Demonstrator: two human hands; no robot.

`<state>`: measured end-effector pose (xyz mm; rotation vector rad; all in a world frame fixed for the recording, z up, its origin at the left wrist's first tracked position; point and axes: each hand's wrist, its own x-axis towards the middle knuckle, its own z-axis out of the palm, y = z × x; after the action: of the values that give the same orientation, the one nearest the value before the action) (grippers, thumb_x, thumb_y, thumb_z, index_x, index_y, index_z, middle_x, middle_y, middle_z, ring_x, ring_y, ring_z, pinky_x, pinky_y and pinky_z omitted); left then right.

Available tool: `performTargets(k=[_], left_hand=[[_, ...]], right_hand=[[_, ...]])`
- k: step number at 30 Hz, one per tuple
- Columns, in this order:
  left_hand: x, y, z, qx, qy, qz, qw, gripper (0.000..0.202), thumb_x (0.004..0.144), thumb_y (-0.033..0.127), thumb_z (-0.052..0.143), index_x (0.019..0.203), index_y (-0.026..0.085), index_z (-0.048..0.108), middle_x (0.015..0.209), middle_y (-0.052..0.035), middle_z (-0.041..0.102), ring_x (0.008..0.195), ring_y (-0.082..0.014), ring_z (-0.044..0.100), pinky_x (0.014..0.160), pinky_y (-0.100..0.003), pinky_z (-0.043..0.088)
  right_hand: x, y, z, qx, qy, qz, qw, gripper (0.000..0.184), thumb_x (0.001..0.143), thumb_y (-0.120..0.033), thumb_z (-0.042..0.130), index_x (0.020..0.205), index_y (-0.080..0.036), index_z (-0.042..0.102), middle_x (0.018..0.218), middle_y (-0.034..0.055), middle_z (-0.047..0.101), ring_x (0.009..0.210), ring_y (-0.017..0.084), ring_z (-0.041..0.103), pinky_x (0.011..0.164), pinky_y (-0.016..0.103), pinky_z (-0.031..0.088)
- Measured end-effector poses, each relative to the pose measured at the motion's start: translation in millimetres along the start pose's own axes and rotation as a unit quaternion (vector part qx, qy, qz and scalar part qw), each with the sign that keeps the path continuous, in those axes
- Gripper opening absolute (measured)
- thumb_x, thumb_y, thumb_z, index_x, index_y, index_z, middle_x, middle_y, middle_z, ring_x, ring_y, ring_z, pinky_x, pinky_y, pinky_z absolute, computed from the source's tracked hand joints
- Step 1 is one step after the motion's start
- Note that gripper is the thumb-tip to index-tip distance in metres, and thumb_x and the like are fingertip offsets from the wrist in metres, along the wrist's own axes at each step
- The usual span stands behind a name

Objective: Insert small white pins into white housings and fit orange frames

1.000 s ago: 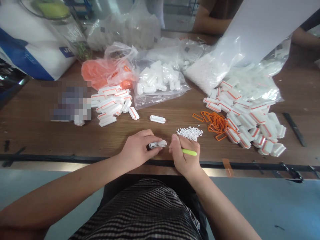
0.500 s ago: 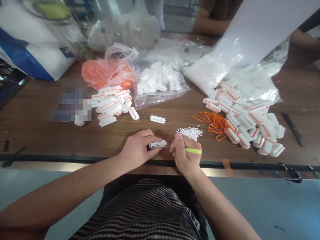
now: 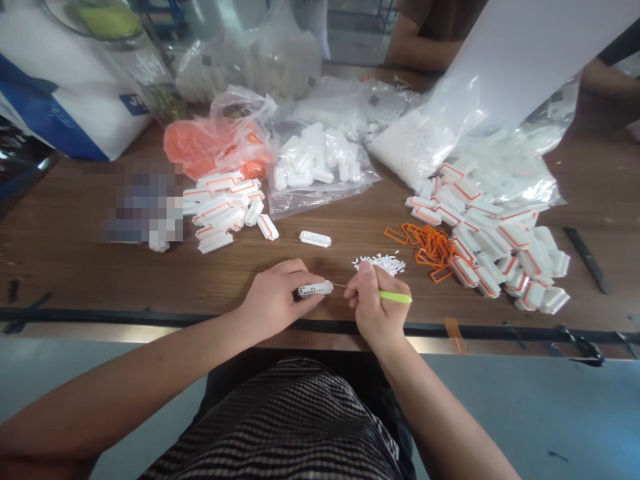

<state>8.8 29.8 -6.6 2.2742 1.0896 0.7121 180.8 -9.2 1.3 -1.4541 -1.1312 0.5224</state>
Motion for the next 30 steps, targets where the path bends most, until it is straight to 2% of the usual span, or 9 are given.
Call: performTargets(k=[2, 13, 19, 25, 30], left_hand=[[-0.1, 0.0, 0.2, -0.001, -0.001, 0.0, 1.0, 0.013, 0.086, 0.03, 0.069, 0.097, 0.025, 0.074, 0.085, 0.0002, 0.066, 0.077, -0.0147, 0.062, 0.068, -0.027, 0.049], [0.3, -0.6, 0.4, 0.003, 0.005, 0.006, 1.0, 0.014, 0.085, 0.029, 0.071, 0.098, 0.025, 0.074, 0.084, 0.0007, 0.066, 0.077, -0.0148, 0.063, 0.069, -0.027, 0.049], [0.6, -1.1, 0.7, 0.005, 0.005, 0.006, 1.0, 0.013, 0.084, 0.028, 0.072, 0.096, 0.025, 0.074, 0.083, 0.0008, 0.066, 0.076, -0.0144, 0.063, 0.067, -0.027, 0.048], [0.4, 0.1, 0.2, 0.006, 0.003, 0.011, 1.0, 0.012, 0.085, 0.029, 0.07, 0.096, 0.025, 0.074, 0.083, 0.0004, 0.066, 0.075, -0.0148, 0.062, 0.068, -0.027, 0.049], [-0.1, 0.3, -0.8, 0.007, 0.004, 0.009, 1.0, 0.013, 0.086, 0.031, 0.069, 0.097, 0.025, 0.073, 0.083, 0.0002, 0.066, 0.076, -0.015, 0.063, 0.067, -0.027, 0.049]], right_hand=[[0.2, 1.7, 1.0, 0.0, 0.002, 0.004, 1.0, 0.048, 0.094, -0.038, 0.052, 0.05, -0.019, 0.056, 0.045, -0.0015, 0.057, 0.034, 0.007, 0.047, 0.037, 0.023, 0.036], [2.8, -0.9, -0.4, -0.053, -0.068, 0.008, 0.996, 0.048, 0.096, -0.035, 0.048, 0.052, -0.019, 0.057, 0.044, -0.0025, 0.056, 0.035, 0.007, 0.049, 0.04, 0.022, 0.039], [0.8, 2.6, 0.3, -0.021, -0.027, 0.007, 0.999, 0.05, 0.096, -0.037, 0.048, 0.051, -0.019, 0.056, 0.045, -0.0021, 0.057, 0.034, 0.007, 0.048, 0.038, 0.021, 0.038], [1.7, 0.5, -0.4, -0.053, -0.059, -0.001, 0.997, 0.049, 0.097, -0.035, 0.047, 0.052, -0.018, 0.057, 0.045, -0.0023, 0.056, 0.036, 0.007, 0.049, 0.04, 0.021, 0.039], [0.1, 4.6, -1.4, -0.017, -0.032, 0.013, 0.999, 0.048, 0.096, -0.037, 0.049, 0.052, -0.019, 0.056, 0.046, -0.0017, 0.058, 0.035, 0.007, 0.049, 0.038, 0.021, 0.038]])
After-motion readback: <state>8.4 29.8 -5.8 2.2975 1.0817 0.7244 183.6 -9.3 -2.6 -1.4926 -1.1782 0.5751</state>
